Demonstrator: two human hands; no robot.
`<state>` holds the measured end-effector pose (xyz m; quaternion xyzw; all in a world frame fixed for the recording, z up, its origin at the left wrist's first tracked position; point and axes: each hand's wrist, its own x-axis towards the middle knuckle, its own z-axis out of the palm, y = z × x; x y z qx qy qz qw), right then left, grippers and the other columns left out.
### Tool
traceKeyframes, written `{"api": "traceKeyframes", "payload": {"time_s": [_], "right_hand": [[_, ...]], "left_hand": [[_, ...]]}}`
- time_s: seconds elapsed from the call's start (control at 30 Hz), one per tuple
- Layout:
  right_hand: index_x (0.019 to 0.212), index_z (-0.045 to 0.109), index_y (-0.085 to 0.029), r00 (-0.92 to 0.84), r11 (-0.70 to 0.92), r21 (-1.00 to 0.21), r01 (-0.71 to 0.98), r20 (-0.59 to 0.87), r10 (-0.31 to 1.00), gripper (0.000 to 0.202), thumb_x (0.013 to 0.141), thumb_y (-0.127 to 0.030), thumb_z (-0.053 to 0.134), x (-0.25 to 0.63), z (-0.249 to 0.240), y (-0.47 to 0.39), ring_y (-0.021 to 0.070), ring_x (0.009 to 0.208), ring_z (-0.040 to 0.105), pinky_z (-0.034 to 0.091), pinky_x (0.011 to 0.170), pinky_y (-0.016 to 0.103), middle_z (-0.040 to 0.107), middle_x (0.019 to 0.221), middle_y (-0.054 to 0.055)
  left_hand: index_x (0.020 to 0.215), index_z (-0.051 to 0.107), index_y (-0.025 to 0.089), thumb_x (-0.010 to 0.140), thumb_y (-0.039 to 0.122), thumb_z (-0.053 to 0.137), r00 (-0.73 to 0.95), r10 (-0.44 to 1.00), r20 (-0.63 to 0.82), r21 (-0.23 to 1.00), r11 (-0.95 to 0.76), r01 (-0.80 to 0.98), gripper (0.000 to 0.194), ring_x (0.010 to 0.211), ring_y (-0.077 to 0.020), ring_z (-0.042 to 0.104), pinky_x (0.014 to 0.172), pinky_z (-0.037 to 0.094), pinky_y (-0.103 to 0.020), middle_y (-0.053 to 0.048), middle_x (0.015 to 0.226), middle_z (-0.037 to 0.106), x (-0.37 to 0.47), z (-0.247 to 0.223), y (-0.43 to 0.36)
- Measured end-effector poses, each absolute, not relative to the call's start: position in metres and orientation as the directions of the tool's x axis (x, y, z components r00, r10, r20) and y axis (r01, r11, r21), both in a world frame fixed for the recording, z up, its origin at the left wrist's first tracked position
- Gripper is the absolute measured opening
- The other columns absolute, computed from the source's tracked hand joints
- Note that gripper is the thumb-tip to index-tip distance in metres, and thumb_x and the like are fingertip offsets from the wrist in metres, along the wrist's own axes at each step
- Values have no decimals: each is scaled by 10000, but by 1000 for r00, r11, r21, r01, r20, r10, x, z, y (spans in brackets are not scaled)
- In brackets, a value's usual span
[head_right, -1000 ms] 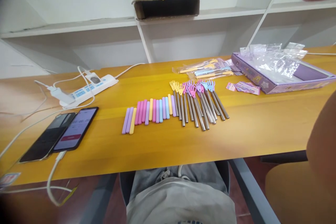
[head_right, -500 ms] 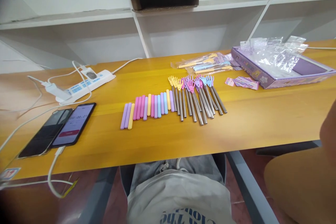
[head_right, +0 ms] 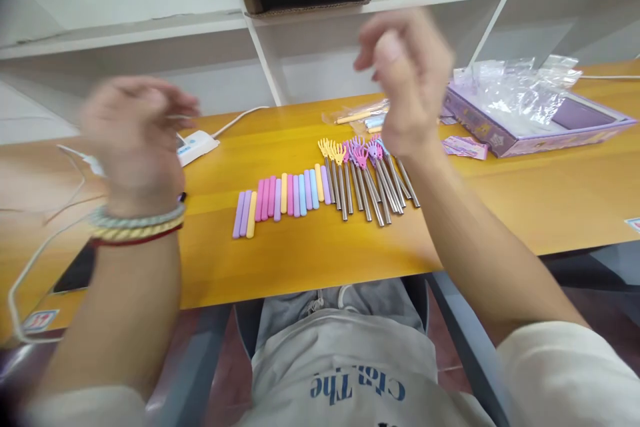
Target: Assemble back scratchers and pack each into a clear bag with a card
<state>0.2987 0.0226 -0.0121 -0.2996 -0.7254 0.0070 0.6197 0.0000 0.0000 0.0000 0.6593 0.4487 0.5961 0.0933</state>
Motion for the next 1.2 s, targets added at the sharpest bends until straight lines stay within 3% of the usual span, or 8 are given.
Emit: {"api": "traceKeyframes", "payload": {"time_s": [0.1, 0.27, 0.6, 0.83, 1.0, 1.2], "right_hand": [[889, 572, -198, -83, 700, -384, 602, 842, 533, 290, 912, -434, 405, 294, -49, 36, 145, 782, 579, 455, 741, 302, 609, 828, 43], [758, 591, -212, -200, 620, -373, 690, 726, 658, 180, 838, -338, 491, 294, -100, 49, 174, 772, 580, 446, 767, 343, 632, 764, 33], [728, 639, -172, -295, 544, -424, 725, 522, 800, 137, 750, -239, 521, 293, -111, 46, 171, 702, 585, 430, 697, 300, 665, 743, 38], [733, 625, -167, -393, 583, -414, 699, 458, 797, 102, 728, -205, 530, 286, -116, 47, 168, 714, 578, 421, 689, 280, 659, 752, 41], [741, 615, -167, -406, 577, -404, 709, 435, 804, 110, 745, -222, 520, 284, -115, 45, 173, 735, 571, 422, 709, 284, 651, 752, 47], [757, 624, -169, -331, 478, -384, 790, 389, 860, 127, 744, -220, 508, 286, -113, 46, 164, 701, 574, 420, 672, 265, 650, 738, 49]], "left_hand": [[813, 598, 156, 788, 249, 546, -22, 781, 625, 667, -519, 534, 110, 759, -112, 604, 699, 474, -248, -13, 799, 650, 13, -43, 24], [763, 628, 175, 792, 305, 518, 99, 879, 466, 481, -345, 806, 173, 710, -143, 583, 704, 450, -270, -24, 768, 666, 6, -93, 37], [561, 498, 190, 869, 471, 365, 111, 916, 385, 318, -244, 916, 437, 521, -137, 456, 559, 325, -289, -6, 522, 505, -9, -98, 36], [693, 606, 207, 758, 433, 508, 14, 980, 199, 243, -63, 968, 255, 634, -200, 569, 549, 355, -294, -48, 675, 652, -25, -89, 36], [698, 614, 207, 721, 481, 540, -7, 1000, 25, 251, 0, 968, 285, 647, -219, 595, 542, 389, -303, -55, 710, 668, -33, -81, 33], [901, 599, 181, 809, 477, 454, 167, 963, 212, 306, -228, 924, 342, 891, -224, 586, 792, 439, -339, -85, 966, 645, -20, -91, 32]]}}
